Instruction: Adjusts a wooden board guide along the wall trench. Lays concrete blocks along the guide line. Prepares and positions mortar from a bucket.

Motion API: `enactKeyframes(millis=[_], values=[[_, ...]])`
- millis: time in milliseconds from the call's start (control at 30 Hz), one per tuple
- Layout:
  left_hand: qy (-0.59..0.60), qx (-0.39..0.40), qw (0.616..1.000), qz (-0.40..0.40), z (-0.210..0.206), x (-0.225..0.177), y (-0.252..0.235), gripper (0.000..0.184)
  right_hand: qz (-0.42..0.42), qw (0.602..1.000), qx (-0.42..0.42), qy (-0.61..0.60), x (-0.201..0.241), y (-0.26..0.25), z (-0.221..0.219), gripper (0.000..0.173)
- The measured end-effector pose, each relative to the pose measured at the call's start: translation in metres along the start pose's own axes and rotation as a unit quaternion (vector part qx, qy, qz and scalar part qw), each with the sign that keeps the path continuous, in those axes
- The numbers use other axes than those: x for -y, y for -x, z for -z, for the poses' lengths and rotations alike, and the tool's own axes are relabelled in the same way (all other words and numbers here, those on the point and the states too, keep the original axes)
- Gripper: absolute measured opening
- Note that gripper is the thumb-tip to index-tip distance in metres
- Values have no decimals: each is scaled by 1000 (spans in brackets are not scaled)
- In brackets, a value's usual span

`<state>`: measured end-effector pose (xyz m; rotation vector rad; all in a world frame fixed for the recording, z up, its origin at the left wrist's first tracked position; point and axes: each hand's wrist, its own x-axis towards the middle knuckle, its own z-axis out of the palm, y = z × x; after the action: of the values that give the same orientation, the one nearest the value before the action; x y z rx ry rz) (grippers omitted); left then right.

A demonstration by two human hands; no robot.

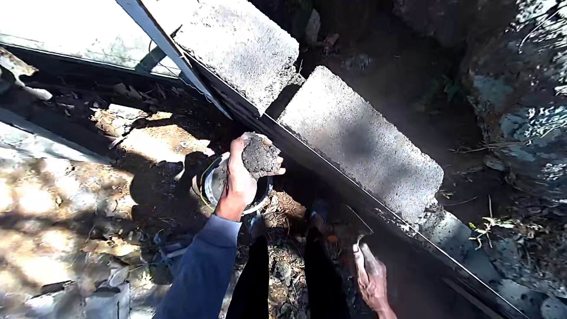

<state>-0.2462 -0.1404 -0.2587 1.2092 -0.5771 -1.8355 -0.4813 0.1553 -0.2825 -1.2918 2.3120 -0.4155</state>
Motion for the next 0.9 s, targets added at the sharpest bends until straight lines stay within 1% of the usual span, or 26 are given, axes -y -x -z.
enactKeyframes(millis=[67,100,167,200,233,267,300,367,433,500,533,567,600,633,700,767,833,900], values=[[-86,31,992,-89,-21,-27,-1,47,46,997,-11,-62,31,-2,21,51],[-151,25,977,-150,-33,-37,-7,42,58,993,-21,-96,47,-10,28,51],[-296,-4,920,-256,-54,-52,-28,42,66,986,-36,-146,75,-41,37,52],[-355,-4,890,-287,-61,-56,-39,44,63,986,-39,-151,87,-59,40,51],[-400,0,866,-299,-64,-60,-47,46,57,987,-37,-144,100,-78,43,52],[-428,1,853,-298,-64,-63,-52,47,53,990,-31,-126,110,-96,46,53],[-437,-3,851,-291,-61,-66,-52,48,48,993,-24,-107,119,-112,50,52],[-429,-26,861,-273,-45,-66,-41,47,19,995,6,-96,134,-137,54,48],[-394,-77,881,-249,-15,-54,-31,48,-25,984,57,-168,153,-157,48,41],[-308,-158,919,-189,18,-19,-23,48,-69,952,112,-276,180,-154,36,33],[-259,-205,933,-144,30,-1,-19,48,-81,939,133,-307,197,-154,29,30],[-215,-258,937,-91,39,18,-13,46,-88,928,155,-326,212,-155,22,27],[-195,-311,930,-35,45,35,-5,44,-89,920,171,-340,227,-159,15,24],[-194,-345,918,14,51,51,4,46,-87,915,174,-354,241,-164,7,21],[-206,-385,896,82,66,81,22,51,-79,908,167,-377,257,-177,-6,20],[-245,-416,869,108,86,110,42,47,-49,901,164,-398,258,-179,-11,22],[-253,-425,856,150,113,129,56,46,46,904,158,-394,243,-168,-16,28],[-248,-438,844,186,147,152,61,48,147,911,179,-341,212,-145,-29,37]])
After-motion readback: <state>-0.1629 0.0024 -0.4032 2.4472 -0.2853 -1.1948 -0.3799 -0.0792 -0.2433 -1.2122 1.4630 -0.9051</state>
